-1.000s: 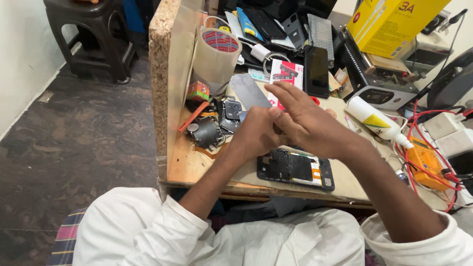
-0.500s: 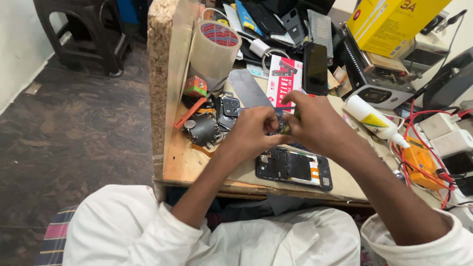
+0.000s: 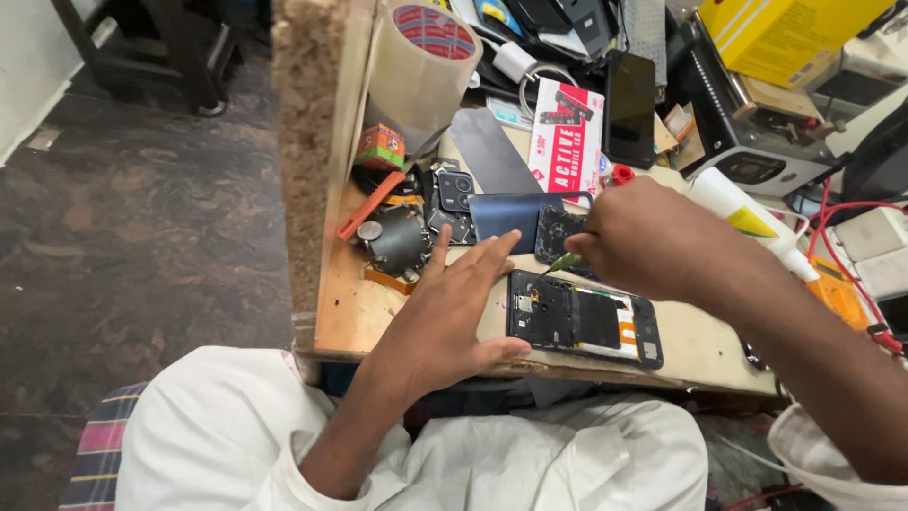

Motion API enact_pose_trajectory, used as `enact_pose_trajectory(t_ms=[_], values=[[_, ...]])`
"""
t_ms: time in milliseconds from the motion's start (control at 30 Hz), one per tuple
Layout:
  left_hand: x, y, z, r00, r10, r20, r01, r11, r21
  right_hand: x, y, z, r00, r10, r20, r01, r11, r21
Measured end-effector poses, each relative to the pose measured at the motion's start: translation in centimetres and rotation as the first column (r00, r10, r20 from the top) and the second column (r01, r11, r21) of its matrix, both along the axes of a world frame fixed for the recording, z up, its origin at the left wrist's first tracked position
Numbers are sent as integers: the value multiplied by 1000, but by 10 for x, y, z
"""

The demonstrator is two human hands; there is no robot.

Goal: The person repairs a broken smartphone at a cluttered workbench. They pry at the opened phone's internal components with a green pry tool, lift the phone to power on its screen and interact with the display, then continue prying and working on the internal parts with the tool.

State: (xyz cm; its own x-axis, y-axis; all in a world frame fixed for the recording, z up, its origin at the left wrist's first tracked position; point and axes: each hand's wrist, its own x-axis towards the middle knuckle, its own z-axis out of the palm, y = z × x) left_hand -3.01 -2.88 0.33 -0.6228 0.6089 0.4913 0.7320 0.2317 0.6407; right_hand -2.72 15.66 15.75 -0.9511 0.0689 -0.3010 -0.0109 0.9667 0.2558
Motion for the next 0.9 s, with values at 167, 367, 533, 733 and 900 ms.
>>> enact_pose_trajectory(t_ms=[167, 367, 533, 733, 900], values=[[-1, -3, -2, 998, -12, 67, 12, 1000, -6, 4, 6, -2, 995, 103, -7, -103, 989, -105], [0, -2, -3, 997, 22, -75, -24, 999, -24, 6, 25, 1, 900, 377, -217, -432, 839, -332], [2, -1, -1, 996, 37, -80, -39, 999, -31, 0, 20, 0, 995, -46, 94, 39, 996, 76], [2, -2, 1, 995, 43, -92, -47, 998, -33, 6, 12, -3, 985, 160, -57, -164, 983, -84], [2, -1, -1, 996, 44, -78, -48, 997, -55, 10, 21, -3, 936, 314, -159, -343, 913, -220]])
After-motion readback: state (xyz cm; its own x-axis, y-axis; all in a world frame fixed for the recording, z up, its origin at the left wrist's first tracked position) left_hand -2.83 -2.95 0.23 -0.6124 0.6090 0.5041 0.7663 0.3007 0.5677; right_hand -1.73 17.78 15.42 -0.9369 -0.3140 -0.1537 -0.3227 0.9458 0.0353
